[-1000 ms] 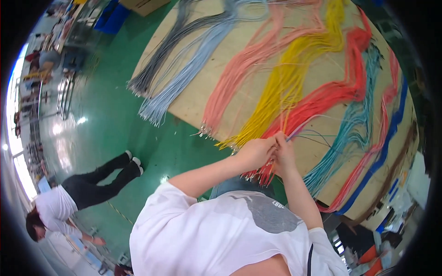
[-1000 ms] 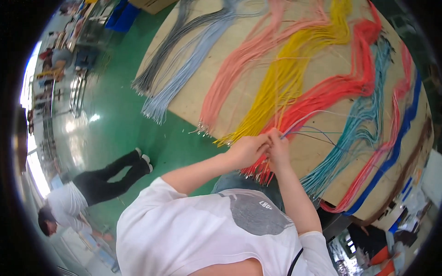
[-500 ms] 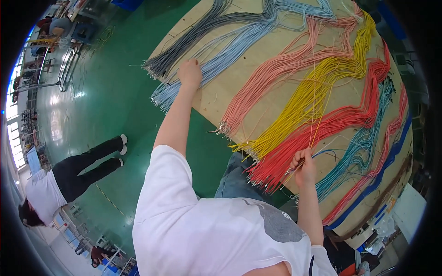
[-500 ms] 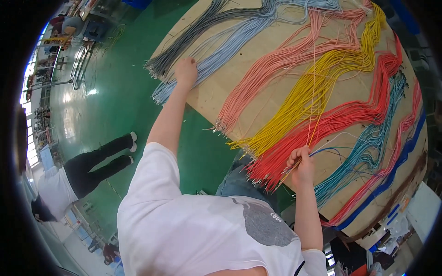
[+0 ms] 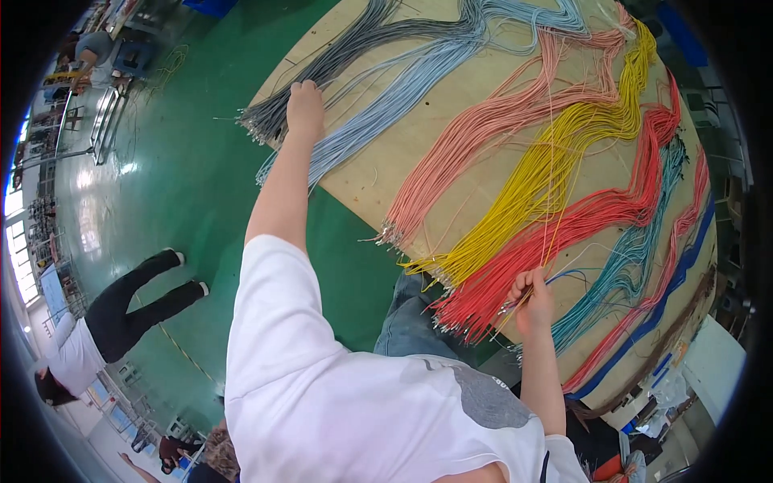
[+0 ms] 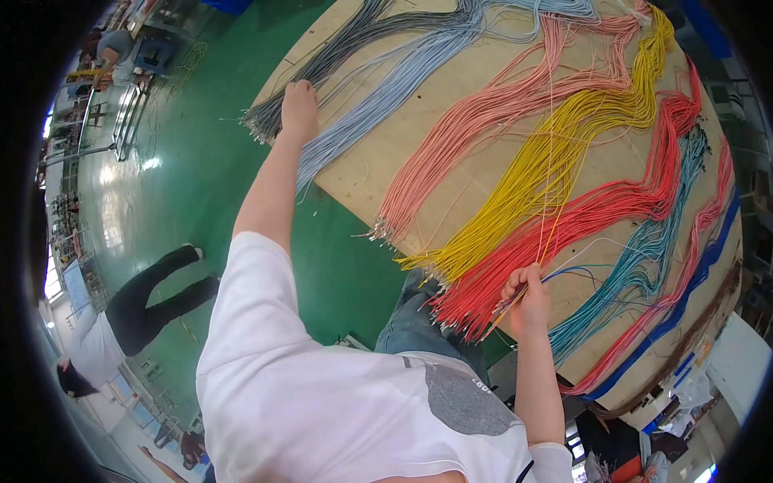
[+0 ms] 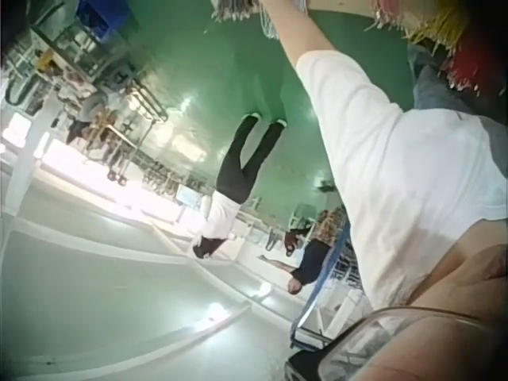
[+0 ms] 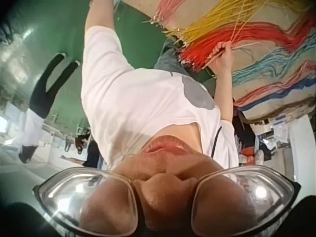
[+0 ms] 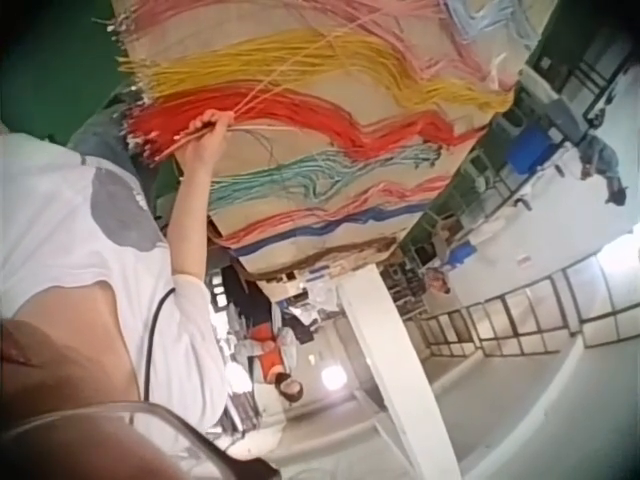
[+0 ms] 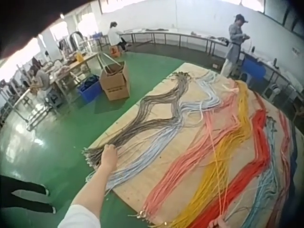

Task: Sorting colored wires from bundles, grouping specific colors together, inserting them into a protective sleeve, and hanging the completed harness on a rack.

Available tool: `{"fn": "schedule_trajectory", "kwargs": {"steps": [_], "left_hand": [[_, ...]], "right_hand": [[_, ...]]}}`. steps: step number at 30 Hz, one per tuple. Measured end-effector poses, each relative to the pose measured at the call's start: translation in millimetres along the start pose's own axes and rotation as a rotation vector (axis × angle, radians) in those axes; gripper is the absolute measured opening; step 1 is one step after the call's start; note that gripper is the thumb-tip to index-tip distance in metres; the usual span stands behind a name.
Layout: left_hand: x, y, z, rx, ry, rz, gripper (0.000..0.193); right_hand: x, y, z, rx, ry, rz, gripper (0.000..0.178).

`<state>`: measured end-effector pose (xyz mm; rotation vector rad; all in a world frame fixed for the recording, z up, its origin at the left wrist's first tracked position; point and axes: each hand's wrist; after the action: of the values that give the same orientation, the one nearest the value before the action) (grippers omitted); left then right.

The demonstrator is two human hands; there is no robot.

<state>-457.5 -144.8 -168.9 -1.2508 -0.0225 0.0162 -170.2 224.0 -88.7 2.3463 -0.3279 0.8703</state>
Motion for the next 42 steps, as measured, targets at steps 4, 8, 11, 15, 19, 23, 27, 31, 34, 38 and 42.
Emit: {"fn": "schedule_trajectory", "kwargs": {"steps": [4, 8, 11, 15, 19, 23, 27, 31, 34, 38, 42], "left_hand": [[-7.2, 8.2, -9.5, -0.272, 0.197, -0.048, 0.011], [-8.3, 8.8, -3.7, -0.063, 0.025, -0.092, 0.012], [-11.9, 3.5, -0.3, -0.095, 0.027, -0.129, 0.014], [-32.1, 3.2, -2.8, -0.172, -0.04, -0.337, 0.014], [-52.8, -2.7, -37.3, -0.19, -0.042, -0.482, 0.017], [-47.6, -41.5, -7.5, -0.182, 0.012, -0.359, 0.019], [-10.7, -96.2, 42.1, -0.094, 0.095, -0.235, 0.025], [31.2, -125.4, 87.0, 0.688, -0.014, -0.679, 0.027], [100.9, -120.7, 150.2, 1.1, -0.173, -0.845, 0.019], [237.2, -67.5, 250.5, 1.249, -0.33, -1.119, 0.018], [359.4, -34.8, 333.3, 1.37, -0.359, -1.377, 0.02]], "right_hand": [[-0.5, -4.0, 2.6, -0.01, 0.001, 0.008, 0.033], [-1.5, -2.7, 2.3, -0.006, -0.006, 0.012, 0.032], [-0.6, -1.8, 2.0, -0.016, -0.012, 0.014, 0.031], [-2.5, -5.1, 4.0, -0.023, -0.032, 0.02, 0.028], [-6.6, 5.9, 5.0, -0.064, -0.023, 0.014, 0.027], [-0.7, 4.7, 0.9, -0.023, 0.026, 0.027, 0.03], [-1.0, -6.0, -2.6, -0.145, 0.056, -0.067, 0.033], [6.8, -14.6, -10.9, -0.422, -0.003, -0.251, 0.043], [23.1, -26.4, -18.0, -0.467, -0.033, -0.396, 0.047], [72.3, -40.5, -19.7, -0.461, -0.077, -0.423, 0.05], [142.9, -90.3, 0.4, -0.295, -0.131, -0.369, 0.054]]}}
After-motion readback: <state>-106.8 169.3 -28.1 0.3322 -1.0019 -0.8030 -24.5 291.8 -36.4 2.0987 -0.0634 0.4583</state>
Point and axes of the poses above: each hand's wrist, its own x-axis away from the middle knuckle, its own y-axis out of the palm, z = x × y, and after that the axes turned 12 degrees about -z, right-handed
